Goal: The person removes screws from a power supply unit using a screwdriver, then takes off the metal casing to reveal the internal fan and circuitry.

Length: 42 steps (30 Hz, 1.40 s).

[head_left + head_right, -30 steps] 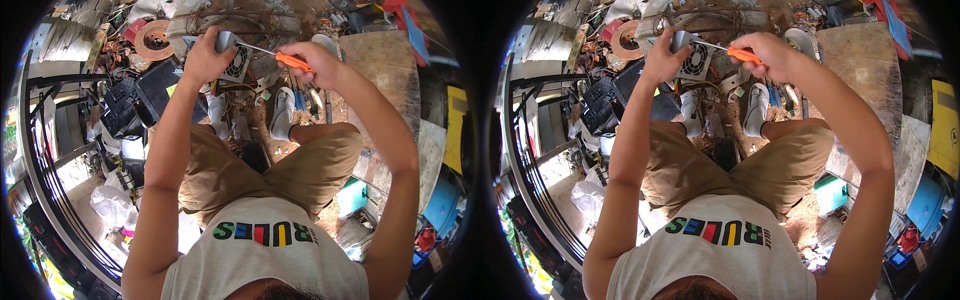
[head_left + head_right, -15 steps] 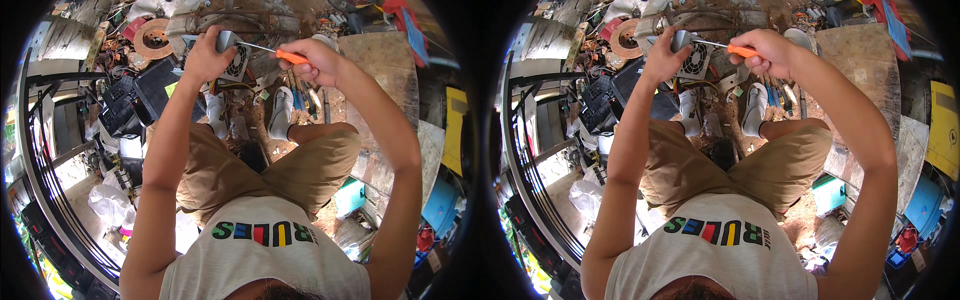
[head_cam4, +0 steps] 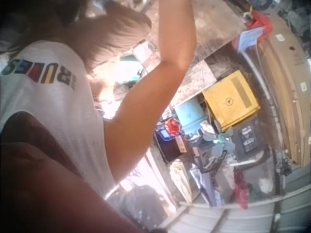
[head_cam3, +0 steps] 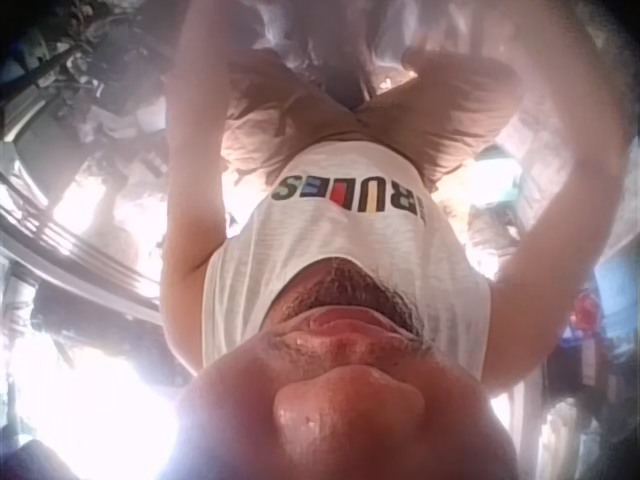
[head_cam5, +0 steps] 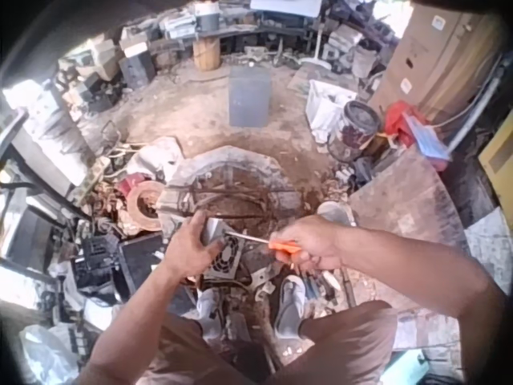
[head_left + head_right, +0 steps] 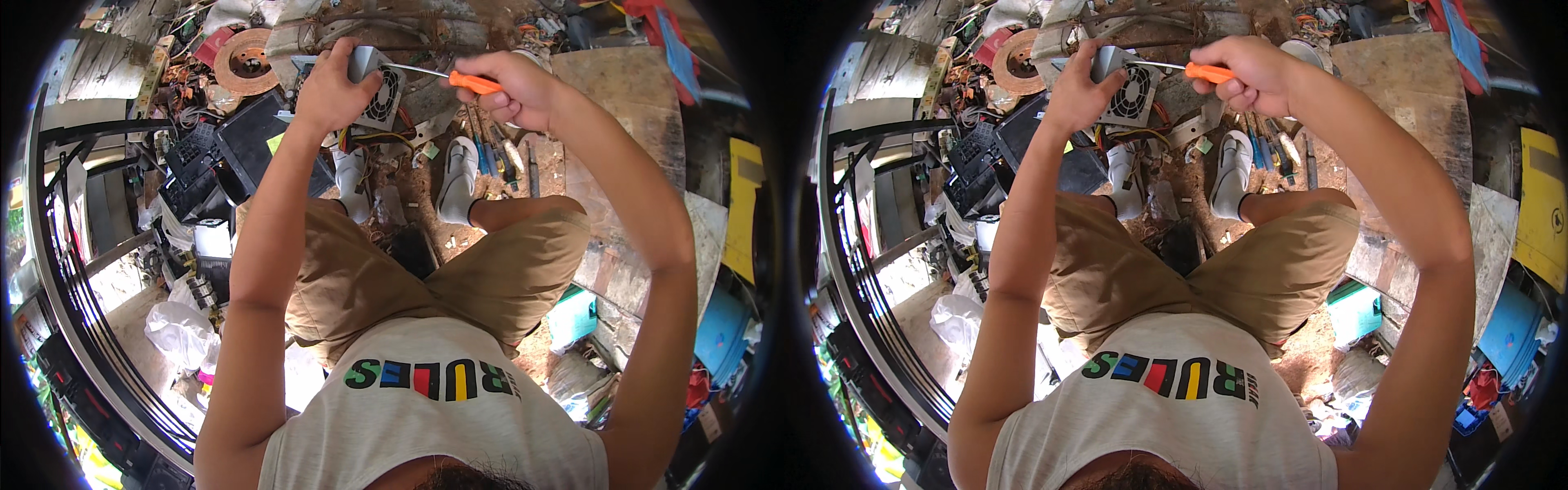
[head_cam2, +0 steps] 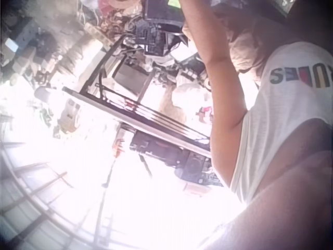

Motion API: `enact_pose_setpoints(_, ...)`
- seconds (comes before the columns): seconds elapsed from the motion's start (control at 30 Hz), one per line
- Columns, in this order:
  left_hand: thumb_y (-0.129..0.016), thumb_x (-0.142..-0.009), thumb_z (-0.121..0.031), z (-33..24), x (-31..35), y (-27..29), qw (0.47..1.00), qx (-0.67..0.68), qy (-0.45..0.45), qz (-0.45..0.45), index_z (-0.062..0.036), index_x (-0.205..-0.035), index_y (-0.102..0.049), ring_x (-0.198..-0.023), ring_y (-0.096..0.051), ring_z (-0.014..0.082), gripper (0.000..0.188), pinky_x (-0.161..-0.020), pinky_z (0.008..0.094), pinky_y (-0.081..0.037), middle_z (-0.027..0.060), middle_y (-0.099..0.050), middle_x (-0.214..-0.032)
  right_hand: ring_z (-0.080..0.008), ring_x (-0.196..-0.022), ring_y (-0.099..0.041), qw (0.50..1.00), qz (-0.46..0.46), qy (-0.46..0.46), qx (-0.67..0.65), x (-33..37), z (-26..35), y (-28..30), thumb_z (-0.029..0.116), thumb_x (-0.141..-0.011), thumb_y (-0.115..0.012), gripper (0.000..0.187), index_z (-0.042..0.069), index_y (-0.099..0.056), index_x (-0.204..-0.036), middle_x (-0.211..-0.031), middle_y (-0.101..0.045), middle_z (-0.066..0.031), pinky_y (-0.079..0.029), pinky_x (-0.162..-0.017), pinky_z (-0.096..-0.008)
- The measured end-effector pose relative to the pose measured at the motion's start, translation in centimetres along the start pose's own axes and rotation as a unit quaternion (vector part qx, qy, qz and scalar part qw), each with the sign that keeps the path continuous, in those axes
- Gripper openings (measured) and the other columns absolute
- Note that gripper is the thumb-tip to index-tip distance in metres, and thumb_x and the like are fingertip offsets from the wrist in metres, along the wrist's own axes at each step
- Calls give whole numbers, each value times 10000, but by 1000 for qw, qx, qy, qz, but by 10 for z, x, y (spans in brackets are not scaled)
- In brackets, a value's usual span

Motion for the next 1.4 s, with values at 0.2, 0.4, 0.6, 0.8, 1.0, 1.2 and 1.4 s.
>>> enact_pose_setpoints(0.2, -680, -822, -393, -1, 0, 2, 1000, -8, -1, -6, -92, -1332, -501, -1120, -593, 416, 619, -970, 460, -472, 243, -600, -1194, -123, -716, -605, 947, -111, 187, 236, 11, 5, 2, 190, -946, -623, 332, 71, -629, -1256, -864, -632, -31, -500, -643, -309)
enact_pose_setpoints(0.4, -688, -815, -387, 3, 0, 2, 1000, 23, 21, 3, -83, -1324, -509, -1122, -592, 413, 619, -966, 456, -473, 251, -597, -1206, -90, -790, -617, 949, -93, -75, -293, 10, 6, 11, 339, -953, -650, 413, 88, -629, -1281, -894, -659, -35, -500, -703, -251)
enact_pose_setpoints(0.6, -750, -759, -356, 13, -3, 3, 997, 78, 14, 1, -66, -1277, -548, -996, -654, 357, 627, -894, 410, -512, 217, -656, -1101, -55, -452, -405, 950, 59, -164, -260, 14, 12, 28, 490, -997, -536, 514, 20, -658, -1163, -635, -569, -25, -296, -415, -224)
enact_pose_setpoints(0.8, -841, -667, -270, 10, -7, 17, 968, 242, 70, 17, -49, -1208, -593, -797, -666, 164, 635, -717, 318, -541, 100, -702, -932, -49, -433, -328, 934, 78, -224, -267, 14, 13, 32, 523, -1015, -475, 543, 17, -666, -1058, -573, -470, -2, -246, -420, -229)
enact_pose_setpoints(1.0, -829, -668, -242, 10, -9, 13, 959, 267, 93, 23, -27, -1158, -620, -787, -664, 166, 574, -723, 317, -545, 101, -704, -946, -122, -703, -574, 983, -109, 121, 81, 12, -7, 20, 349, -969, -630, 322, 54, -656, -1094, -770, -610, -37, -459, -622, -304)
enact_pose_setpoints(1.2, -825, -648, -242, 17, -10, 6, 957, 275, 90, 15, -27, -1161, -624, -804, -667, 164, 591, -736, 314, -546, 96, -705, -944, -160, -841, -630, 981, -160, 111, -6, 20, -13, 9, 282, -935, -686, 301, 85, -646, -1160, -934, -656, -73, -507, -731, -331)
enact_pose_setpoints(1.4, -834, -695, -240, 3, -7, 10, 974, 214, 76, 13, -7, -1222, -597, -807, -654, 144, 624, -736, 291, -538, 91, -694, -962, -159, -773, -631, 989, -115, -70, 67, 22, -1, 12, 268, -959, -642, 250, 47, -677, -1072, -845, -647, -90, -505, -727, -309)
Point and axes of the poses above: each hand's wrist, its own x-axis away from the middle knuckle, its own y-axis out of the back of the hand, z = x × y, the point moved 1 cm from there along -x, towards the middle knuckle
